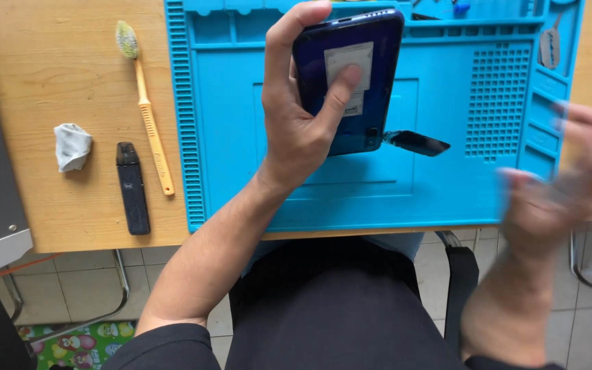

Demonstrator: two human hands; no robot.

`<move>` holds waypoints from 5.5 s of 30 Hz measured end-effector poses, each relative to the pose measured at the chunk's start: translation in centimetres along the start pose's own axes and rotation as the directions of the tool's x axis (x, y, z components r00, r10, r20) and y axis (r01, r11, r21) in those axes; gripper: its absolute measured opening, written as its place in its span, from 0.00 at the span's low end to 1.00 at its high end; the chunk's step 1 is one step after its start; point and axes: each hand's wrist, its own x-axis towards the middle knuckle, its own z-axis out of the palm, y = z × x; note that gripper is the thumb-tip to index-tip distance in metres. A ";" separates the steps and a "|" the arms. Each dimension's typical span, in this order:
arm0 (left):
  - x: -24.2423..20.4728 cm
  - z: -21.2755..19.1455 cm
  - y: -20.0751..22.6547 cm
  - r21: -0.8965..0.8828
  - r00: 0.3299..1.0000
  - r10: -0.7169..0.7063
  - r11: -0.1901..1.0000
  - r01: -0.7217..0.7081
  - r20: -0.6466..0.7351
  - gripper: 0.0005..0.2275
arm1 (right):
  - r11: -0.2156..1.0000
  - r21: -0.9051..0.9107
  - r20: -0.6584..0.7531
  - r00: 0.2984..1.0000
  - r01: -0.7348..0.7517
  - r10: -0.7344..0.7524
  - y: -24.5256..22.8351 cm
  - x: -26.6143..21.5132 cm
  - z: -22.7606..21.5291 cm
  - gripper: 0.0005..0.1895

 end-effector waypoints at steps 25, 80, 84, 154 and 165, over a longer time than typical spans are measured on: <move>-0.9 1.7 0.0 0.170 0.998 0.042 0.984 -0.048 0.043 0.19 | 0.968 0.251 0.722 0.663 0.018 -0.199 -9.2 4.3 9.7 0.02; -7.3 -9.7 4.0 0.832 0.979 -0.191 0.552 0.049 0.069 0.44 | 0.955 0.247 0.922 0.262 0.167 -0.284 -11.8 10.8 13.4 0.05; -7.5 -9.4 4.3 0.838 0.976 -0.215 0.537 0.102 0.019 0.43 | 0.969 0.243 0.872 0.445 -0.037 -0.201 -11.4 7.8 13.2 0.04; -6.0 -9.0 6.0 0.981 0.981 -0.153 0.168 -0.094 0.120 0.47 | 0.957 0.148 0.962 0.261 -0.251 -0.081 -12.2 6.6 12.8 0.07; -2.9 -6.3 2.7 0.873 0.860 -0.153 0.046 -0.486 0.487 0.48 | 0.939 -0.013 0.982 0.173 -0.345 0.077 -13.7 7.3 14.1 0.10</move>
